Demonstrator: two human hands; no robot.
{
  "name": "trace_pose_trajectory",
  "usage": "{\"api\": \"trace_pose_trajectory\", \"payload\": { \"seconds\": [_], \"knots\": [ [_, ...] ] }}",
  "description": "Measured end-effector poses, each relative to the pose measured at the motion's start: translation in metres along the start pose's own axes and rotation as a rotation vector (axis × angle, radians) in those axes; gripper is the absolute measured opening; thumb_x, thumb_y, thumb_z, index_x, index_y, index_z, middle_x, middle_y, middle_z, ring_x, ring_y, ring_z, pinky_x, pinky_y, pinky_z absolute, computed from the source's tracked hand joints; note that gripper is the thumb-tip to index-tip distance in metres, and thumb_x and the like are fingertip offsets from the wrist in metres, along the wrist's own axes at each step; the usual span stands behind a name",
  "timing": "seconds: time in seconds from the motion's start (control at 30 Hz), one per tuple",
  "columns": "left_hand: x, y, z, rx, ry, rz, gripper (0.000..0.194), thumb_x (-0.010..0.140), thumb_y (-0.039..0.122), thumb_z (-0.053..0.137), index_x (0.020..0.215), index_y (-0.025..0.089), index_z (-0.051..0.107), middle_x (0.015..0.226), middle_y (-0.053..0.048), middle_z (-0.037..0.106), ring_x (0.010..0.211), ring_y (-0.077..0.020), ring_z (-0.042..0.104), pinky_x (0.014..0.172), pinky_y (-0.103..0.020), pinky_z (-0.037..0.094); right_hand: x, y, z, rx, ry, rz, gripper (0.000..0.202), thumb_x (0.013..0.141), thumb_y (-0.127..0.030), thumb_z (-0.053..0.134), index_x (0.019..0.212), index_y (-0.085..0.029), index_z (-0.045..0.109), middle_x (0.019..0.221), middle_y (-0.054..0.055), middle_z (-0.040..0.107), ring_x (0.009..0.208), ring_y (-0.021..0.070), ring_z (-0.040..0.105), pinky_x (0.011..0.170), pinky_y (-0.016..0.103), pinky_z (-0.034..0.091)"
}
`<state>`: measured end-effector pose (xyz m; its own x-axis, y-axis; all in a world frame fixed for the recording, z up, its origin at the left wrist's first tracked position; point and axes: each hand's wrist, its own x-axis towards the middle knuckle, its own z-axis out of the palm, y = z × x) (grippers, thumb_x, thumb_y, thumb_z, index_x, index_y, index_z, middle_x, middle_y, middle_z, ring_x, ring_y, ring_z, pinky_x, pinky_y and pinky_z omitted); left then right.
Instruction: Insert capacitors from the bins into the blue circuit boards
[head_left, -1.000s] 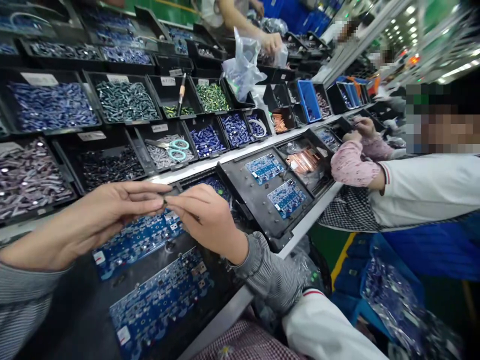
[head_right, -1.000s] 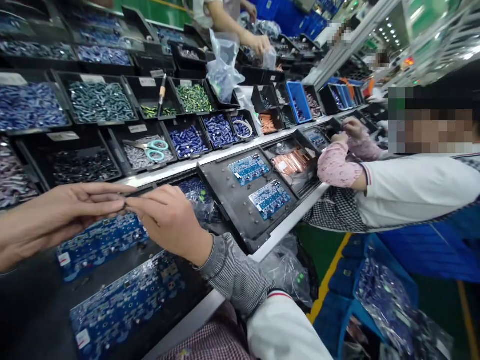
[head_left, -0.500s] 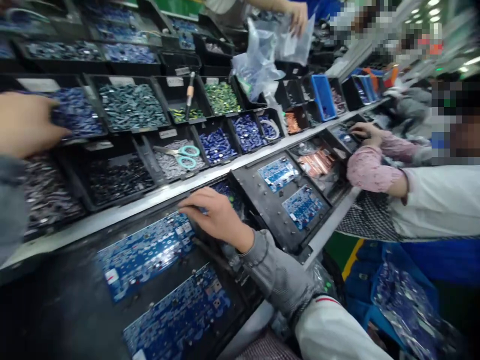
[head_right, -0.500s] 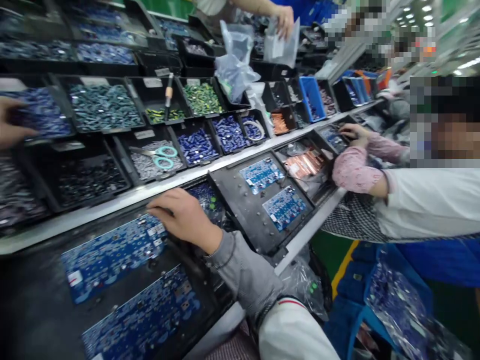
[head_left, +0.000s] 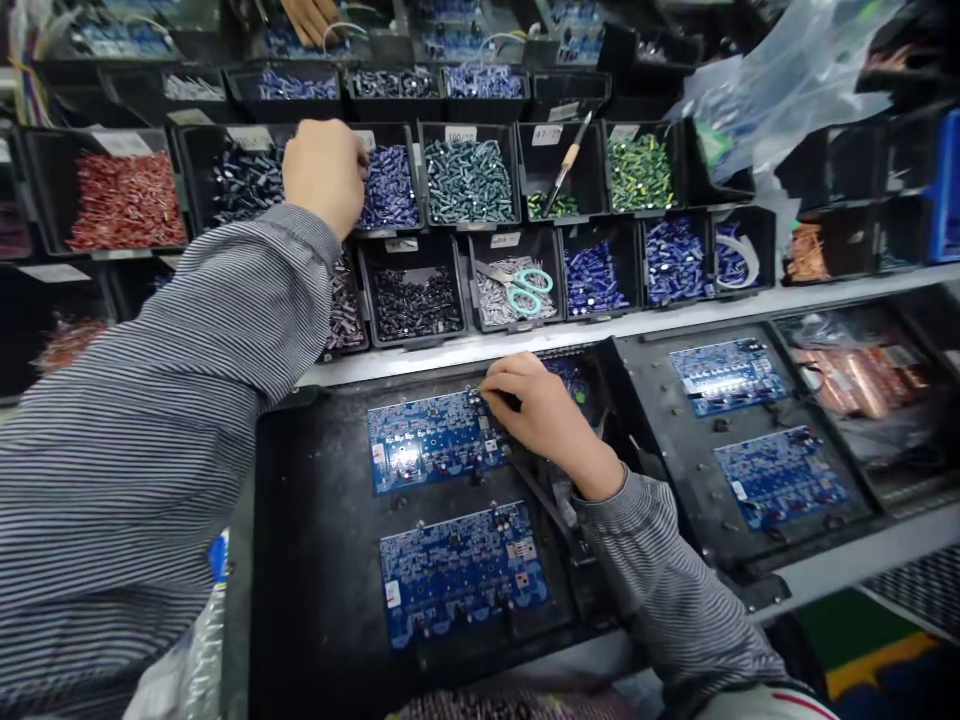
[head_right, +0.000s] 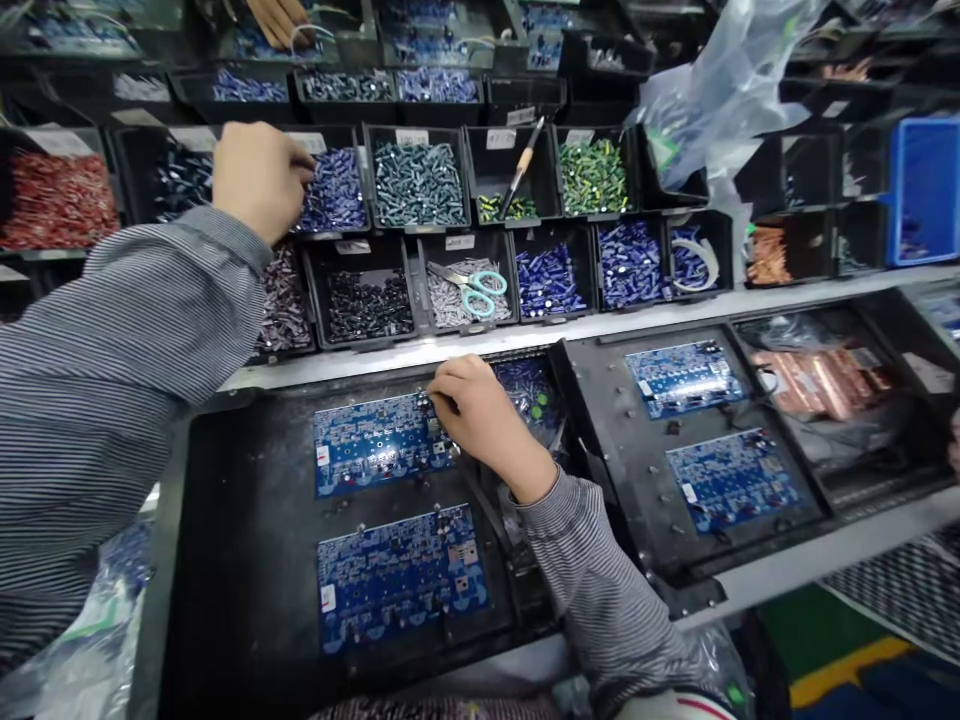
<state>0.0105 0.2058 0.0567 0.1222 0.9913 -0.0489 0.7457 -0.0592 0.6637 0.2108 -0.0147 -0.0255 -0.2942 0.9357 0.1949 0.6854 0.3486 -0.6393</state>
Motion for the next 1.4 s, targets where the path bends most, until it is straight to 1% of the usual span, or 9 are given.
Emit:
{"api": "trace_pose_trajectory", "payload": {
  "seconds": [0.07,0.13,0.23,0.37,0.47,0.63,1.0,1.23,1.4],
  "knots": [
    [-0.007,0.005,0.001,-0.033,0.049,0.075,0.04,0.089,0.026,0.06,0.121,0.001,0.058,0.115,-0.007,0.059,0.111,-0.0178,0.045,0.108,-0.033,0.026,0.0,0.0,0.002,0.005,-0.013,-0.001,0.015,0.085,-0.011,0.051,0.082,-0.018,0.064,0.089,0.005,0.064,0.089,0.0182,0.053,0.082,0.034,0.045],
    [-0.027,0.01,0.007,-0.159,0.044,0.185,0.032,0.088,0.023,0.06,0.112,0.001,0.062,0.094,-0.007,0.064,0.085,-0.0129,0.057,0.088,-0.031,0.045,-0.001,0.001,0.002,-0.002,-0.022,-0.001,0.014,0.086,-0.012,0.05,0.082,-0.018,0.062,0.088,0.005,0.063,0.09,0.0185,0.052,0.083,0.034,0.043],
    [-0.077,0.011,0.025,-0.389,-0.155,0.223,0.021,0.079,0.018,0.068,0.093,0.003,0.07,0.072,-0.005,0.065,0.061,-0.01,0.055,0.062,-0.025,0.047,-0.001,0.002,0.001,-0.021,-0.065,-0.013,0.016,0.088,-0.012,0.047,0.083,-0.019,0.061,0.09,0.005,0.064,0.094,0.0192,0.051,0.085,0.035,0.041],
    [-0.142,-0.005,0.053,-0.639,-0.567,-0.142,0.016,0.071,0.017,0.075,0.085,0.01,0.075,0.074,-0.005,0.07,0.062,-0.0106,0.059,0.063,-0.024,0.048,-0.001,0.003,0.001,-0.045,-0.105,-0.028,0.022,0.091,-0.012,0.042,0.087,-0.02,0.062,0.094,0.005,0.065,0.097,0.0197,0.05,0.084,0.037,0.039],
    [-0.163,-0.019,0.066,-0.821,-0.697,-0.359,0.021,0.07,0.015,0.075,0.091,0.01,0.074,0.082,-0.007,0.072,0.077,-0.0142,0.066,0.077,-0.025,0.051,-0.002,0.003,0.002,-0.06,-0.087,-0.039,0.021,0.091,-0.014,0.043,0.086,-0.02,0.063,0.092,0.005,0.065,0.095,0.0198,0.051,0.083,0.037,0.04],
    [-0.167,-0.03,0.073,-0.92,-0.703,-0.456,0.027,0.069,0.009,0.075,0.095,0.008,0.071,0.085,-0.009,0.072,0.083,-0.0161,0.068,0.082,-0.026,0.053,-0.003,0.003,0.003,-0.054,-0.028,-0.031,0.018,0.091,-0.016,0.046,0.088,-0.02,0.063,0.091,0.005,0.064,0.093,0.0193,0.052,0.082,0.036,0.042],
    [-0.172,-0.035,0.078,-0.886,-0.689,-0.399,0.03,0.072,0.011,0.076,0.101,0.009,0.068,0.087,-0.01,0.072,0.083,-0.0169,0.069,0.076,-0.024,0.055,-0.004,0.006,0.006,-0.09,-0.061,-0.077,0.021,0.09,-0.013,0.046,0.087,-0.02,0.065,0.091,0.005,0.067,0.094,0.0208,0.053,0.082,0.039,0.042],
    [-0.174,-0.031,0.078,-0.994,-0.742,-0.514,0.028,0.074,0.004,0.071,0.102,0.007,0.066,0.088,-0.011,0.072,0.079,-0.015,0.07,0.078,-0.024,0.056,-0.006,-0.013,-0.004,0.074,0.061,-0.139,0.01,0.086,-0.019,0.056,0.091,-0.021,0.064,0.087,0.003,0.065,0.089,0.0171,0.056,0.083,0.035,0.047],
    [-0.174,-0.036,0.08,-0.909,-0.7,-0.378,0.018,0.079,0.012,0.069,0.096,0.009,0.066,0.082,-0.01,0.071,0.073,-0.0149,0.069,0.068,-0.023,0.055,0.0,-0.007,-0.004,-0.039,0.04,-0.076,0.011,0.085,-0.014,0.052,0.082,-0.021,0.06,0.082,0.003,0.062,0.085,0.0186,0.054,0.081,0.036,0.046]
  ]
}}
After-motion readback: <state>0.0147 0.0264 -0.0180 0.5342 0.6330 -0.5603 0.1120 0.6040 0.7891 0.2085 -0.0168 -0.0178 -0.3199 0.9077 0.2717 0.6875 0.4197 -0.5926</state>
